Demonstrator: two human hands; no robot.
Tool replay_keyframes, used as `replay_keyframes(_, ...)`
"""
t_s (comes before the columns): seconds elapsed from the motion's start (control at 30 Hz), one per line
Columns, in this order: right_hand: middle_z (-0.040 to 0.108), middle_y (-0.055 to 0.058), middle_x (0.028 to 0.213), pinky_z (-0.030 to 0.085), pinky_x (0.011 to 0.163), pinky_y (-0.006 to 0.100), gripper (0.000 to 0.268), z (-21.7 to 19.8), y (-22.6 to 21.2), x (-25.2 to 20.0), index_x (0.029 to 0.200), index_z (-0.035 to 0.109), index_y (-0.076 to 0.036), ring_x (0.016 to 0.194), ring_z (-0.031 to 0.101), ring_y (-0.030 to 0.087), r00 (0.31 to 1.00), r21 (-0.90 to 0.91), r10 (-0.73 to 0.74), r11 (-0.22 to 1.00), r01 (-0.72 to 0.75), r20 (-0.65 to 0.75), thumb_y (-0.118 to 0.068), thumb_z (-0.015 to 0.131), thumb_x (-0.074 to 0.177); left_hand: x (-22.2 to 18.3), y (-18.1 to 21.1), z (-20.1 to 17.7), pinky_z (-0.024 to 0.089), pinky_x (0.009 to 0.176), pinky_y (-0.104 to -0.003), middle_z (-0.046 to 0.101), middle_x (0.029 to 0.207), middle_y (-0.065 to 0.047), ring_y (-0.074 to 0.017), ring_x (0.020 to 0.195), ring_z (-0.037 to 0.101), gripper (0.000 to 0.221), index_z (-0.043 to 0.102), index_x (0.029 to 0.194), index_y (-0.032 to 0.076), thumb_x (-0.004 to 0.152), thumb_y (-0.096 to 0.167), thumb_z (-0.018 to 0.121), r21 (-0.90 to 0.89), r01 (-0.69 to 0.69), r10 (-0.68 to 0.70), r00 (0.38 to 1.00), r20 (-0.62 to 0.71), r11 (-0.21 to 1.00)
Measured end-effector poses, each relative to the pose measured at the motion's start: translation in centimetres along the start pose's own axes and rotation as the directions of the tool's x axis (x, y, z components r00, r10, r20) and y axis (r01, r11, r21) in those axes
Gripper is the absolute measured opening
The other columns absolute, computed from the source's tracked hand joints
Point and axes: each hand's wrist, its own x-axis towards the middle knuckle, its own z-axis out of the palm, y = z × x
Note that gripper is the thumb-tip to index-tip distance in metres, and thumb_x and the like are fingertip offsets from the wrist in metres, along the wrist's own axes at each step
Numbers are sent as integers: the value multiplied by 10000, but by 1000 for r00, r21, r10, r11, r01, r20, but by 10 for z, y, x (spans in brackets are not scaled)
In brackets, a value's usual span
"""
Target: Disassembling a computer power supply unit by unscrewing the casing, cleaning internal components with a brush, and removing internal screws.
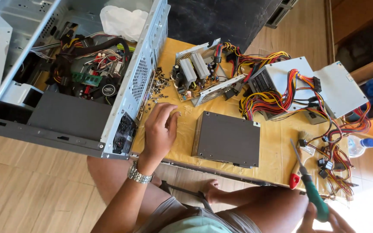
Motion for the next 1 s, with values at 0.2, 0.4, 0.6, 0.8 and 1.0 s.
replay_keyframes(0.2, 744, 275, 1046, 576, 717, 420, 370, 69, -17, 25, 950, 653, 34, 892, 755, 367, 859, 137, -426, 869, 476, -285, 15, 1015, 874, 0, 14, -11, 581, 724, -320, 665, 994, -168, -253, 862, 680, 87, 660, 1078, -53, 1009, -19, 620, -51, -81, 77, 993, -89, 995)
replay_keyframes(0.4, 740, 71, 1063, 450, 536, 307, 266, 90, -45, 42, 914, 676, -57, 622, 584, 181, 913, 15, -405, 914, 407, -52, -247, 855, 962, -16, 36, -9, 631, 735, -265, 719, 966, -152, -205, 808, 708, 205, 685, 1068, -31, 991, 157, 662, -179, -134, 132, 991, -21, 975)
replay_keyframes(0.6, 734, 185, 1008, 546, 826, 393, 179, 61, -90, 50, 937, 689, 64, 917, 695, 317, 932, 378, -361, 860, 342, -23, -2, 560, 1041, -34, 85, -3, 170, 1293, -516, 140, 1712, -199, -348, 1599, 161, 980, 126, 1609, 21, 973, 720, 386, -394, 282, -87, 891, 445, 875)
replay_keyframes(0.8, 700, 243, 1269, 555, 1047, 456, 485, 66, -100, 29, 1308, 611, 94, 1214, 681, 377, 944, 530, -233, 844, 77, 233, -160, 728, 911, -28, 112, -2, 106, 1291, -515, 40, 1725, -203, -338, 1613, 66, 962, 31, 1616, 43, 978, 597, 489, -408, 315, -141, 905, 401, 857)
replay_keyframes(1.0, 677, 259, 1290, 582, 1077, 418, 506, 51, -97, 41, 1302, 599, 111, 1206, 698, 350, 969, 574, -246, 795, 196, 10, -35, 793, 859, -8, 151, -22, 155, 1303, -508, 67, 1729, -200, -359, 1621, 120, 1017, 29, 1616, 33, 933, 462, 648, -349, 216, -80, 927, 367, 912)
